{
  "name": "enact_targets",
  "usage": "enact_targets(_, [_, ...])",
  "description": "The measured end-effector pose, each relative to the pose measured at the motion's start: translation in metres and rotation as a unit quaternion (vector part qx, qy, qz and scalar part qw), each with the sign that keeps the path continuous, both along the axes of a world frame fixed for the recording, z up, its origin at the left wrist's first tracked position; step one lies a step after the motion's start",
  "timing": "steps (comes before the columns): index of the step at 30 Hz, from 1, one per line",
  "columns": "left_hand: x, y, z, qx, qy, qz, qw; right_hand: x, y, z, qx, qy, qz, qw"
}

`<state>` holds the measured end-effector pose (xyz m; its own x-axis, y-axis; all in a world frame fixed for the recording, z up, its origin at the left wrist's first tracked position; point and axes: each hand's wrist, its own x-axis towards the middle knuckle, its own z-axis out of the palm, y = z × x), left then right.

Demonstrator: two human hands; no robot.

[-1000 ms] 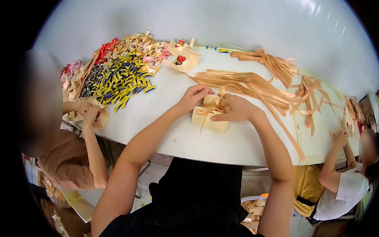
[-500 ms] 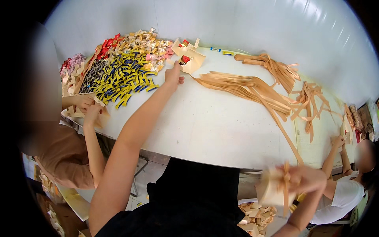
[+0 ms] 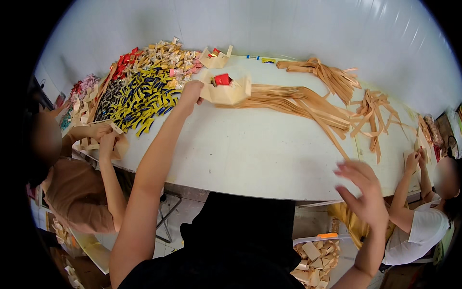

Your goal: The person assembles small wooden gift boxes by inserting a wrapped item into the container and securing it with a ribbon. They pick up a pre-cut ribbon, thread it through the box's slots, and tie a knot to close the package. The process is repeated for multiple units on a shared table.

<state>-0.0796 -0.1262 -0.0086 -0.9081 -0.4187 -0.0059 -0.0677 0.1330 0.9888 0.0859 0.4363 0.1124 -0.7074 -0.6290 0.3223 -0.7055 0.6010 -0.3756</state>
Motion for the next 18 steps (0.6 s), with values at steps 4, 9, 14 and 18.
enact_targets(4, [0.044, 0.052, 0.013, -0.024, -0.041, -0.14, 0.989, -0.075, -0.086, -0.042, -0.053, 0.157, 0.091, 0.982])
enact_targets(9, [0.073, 0.117, -0.002, -0.174, -0.009, -0.26, 0.95, -0.114, -0.128, -0.094, -0.033, 0.265, 0.283, 0.921])
enact_targets(14, [0.083, 0.142, -0.017, -0.247, 0.045, -0.254, 0.934, -0.101, -0.13, -0.117, -0.005, 0.373, 0.323, 0.87])
enact_targets(18, [0.083, 0.141, -0.015, -0.216, 0.012, -0.28, 0.935, -0.103, -0.135, -0.118, 0.016, 0.385, 0.323, 0.865])
